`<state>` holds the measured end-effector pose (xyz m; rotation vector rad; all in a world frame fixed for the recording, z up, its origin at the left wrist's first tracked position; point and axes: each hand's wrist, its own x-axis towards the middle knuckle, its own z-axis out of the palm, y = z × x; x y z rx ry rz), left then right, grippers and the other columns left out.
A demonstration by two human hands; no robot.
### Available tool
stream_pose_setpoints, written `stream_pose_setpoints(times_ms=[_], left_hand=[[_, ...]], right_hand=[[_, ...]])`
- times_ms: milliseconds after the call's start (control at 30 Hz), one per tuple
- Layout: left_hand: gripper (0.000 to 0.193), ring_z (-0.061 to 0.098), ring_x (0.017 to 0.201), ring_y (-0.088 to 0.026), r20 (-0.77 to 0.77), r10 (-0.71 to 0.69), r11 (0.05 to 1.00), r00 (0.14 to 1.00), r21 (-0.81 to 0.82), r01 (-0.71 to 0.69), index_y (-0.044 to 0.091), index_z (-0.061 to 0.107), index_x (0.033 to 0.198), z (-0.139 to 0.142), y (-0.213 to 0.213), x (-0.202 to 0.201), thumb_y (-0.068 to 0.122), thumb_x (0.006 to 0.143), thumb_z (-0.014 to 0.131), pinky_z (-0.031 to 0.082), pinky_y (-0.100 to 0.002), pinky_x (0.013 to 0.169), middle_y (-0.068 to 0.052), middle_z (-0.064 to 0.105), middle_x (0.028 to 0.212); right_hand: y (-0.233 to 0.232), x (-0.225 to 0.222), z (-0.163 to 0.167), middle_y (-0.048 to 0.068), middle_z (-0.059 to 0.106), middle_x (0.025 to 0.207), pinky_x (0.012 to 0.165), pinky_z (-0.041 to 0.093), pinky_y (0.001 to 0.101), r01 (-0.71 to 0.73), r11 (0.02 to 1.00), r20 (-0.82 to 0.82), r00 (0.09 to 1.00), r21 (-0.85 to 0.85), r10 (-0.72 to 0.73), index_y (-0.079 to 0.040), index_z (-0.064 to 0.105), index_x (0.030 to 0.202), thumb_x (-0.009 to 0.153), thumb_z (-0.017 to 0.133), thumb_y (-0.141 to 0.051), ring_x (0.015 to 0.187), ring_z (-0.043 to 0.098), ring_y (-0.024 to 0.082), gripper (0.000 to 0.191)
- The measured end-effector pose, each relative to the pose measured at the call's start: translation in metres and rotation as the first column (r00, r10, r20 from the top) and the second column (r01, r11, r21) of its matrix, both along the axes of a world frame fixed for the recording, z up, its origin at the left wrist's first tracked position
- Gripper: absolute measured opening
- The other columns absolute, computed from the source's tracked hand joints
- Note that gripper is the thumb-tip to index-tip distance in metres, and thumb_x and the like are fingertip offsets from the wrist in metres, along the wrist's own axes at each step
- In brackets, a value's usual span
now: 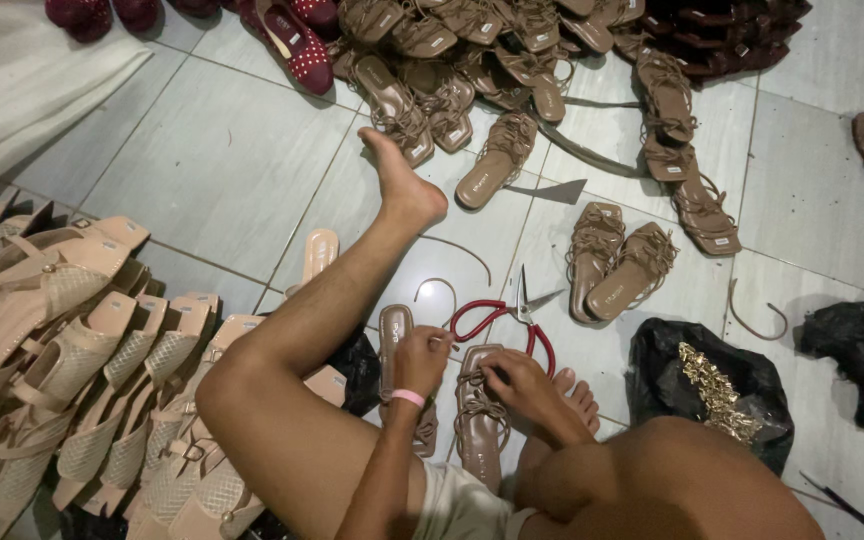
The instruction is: The person sits on the floor and assembles beige sandals by attaching straps and securing them with small metal fasteners. They use red-handled shears to trim excess strap material and place the finished sandals aside.
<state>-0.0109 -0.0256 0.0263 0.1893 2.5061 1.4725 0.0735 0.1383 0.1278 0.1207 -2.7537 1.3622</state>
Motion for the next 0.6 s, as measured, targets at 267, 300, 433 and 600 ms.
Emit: stream_pose_setpoints(times_ms=[267, 300, 433, 600], left_hand=[[0.012, 0.07, 0.09, -0.029, -0.23, -0.316, 0.92, 0.92, -0.31, 0.238, 0.013, 0.081, 0.09, 0.008, -0.005, -0.002, 0.012, 0.08, 0.074, 0.044, -0.045, 0.093, -0.01, 0.076, 0.098], [0.014, 0.07, 0.09, -0.028, -0.256, -0.347, 0.914, 0.902, -0.309, 0.263, 0.014, 0.081, 0.092, 0.005, -0.002, -0.002, 0.011, 0.081, 0.073, 0.04, -0.046, 0.096, -0.009, 0.076, 0.098], [0.008, 0.069, 0.09, -0.027, -0.265, -0.402, 0.878, 0.876, -0.382, 0.288, 0.015, 0.079, 0.089, -0.003, 0.004, -0.001, 0.015, 0.085, 0.072, 0.039, -0.045, 0.095, -0.007, 0.075, 0.095], [0.004, 0.068, 0.087, -0.032, -0.306, -0.418, 0.877, 0.855, -0.383, 0.291, 0.01, 0.076, 0.086, 0.004, 0.006, -0.002, 0.013, 0.084, 0.075, 0.047, -0.043, 0.087, -0.012, 0.074, 0.092]], right_hand=[[-0.002, 0.003, -0.006, 0.012, 0.074, 0.108, 0.095, 0.049, 0.0426, 0.058, 0.996, -0.06, 0.997, 0.065, -0.054, -0.005, 0.072, 0.105, 0.09, 0.072, -0.011, 0.105, 0.066, 0.032, 0.016], [-0.002, 0.004, -0.007, 0.012, 0.074, 0.109, 0.095, 0.049, 0.0426, 0.064, 0.995, -0.073, 0.996, 0.073, -0.059, -0.006, 0.072, 0.105, 0.09, 0.072, -0.011, 0.106, 0.065, 0.032, 0.016], [-0.003, 0.007, -0.011, 0.011, 0.074, 0.109, 0.097, 0.048, 0.0421, 0.096, 0.991, -0.11, 0.99, 0.088, -0.086, -0.007, 0.072, 0.106, 0.09, 0.071, -0.012, 0.108, 0.064, 0.032, 0.017], [-0.004, 0.006, -0.013, 0.01, 0.074, 0.11, 0.1, 0.046, 0.0433, 0.106, 0.989, -0.131, 0.987, 0.105, -0.092, -0.008, 0.072, 0.107, 0.09, 0.071, -0.012, 0.107, 0.063, 0.032, 0.018]])
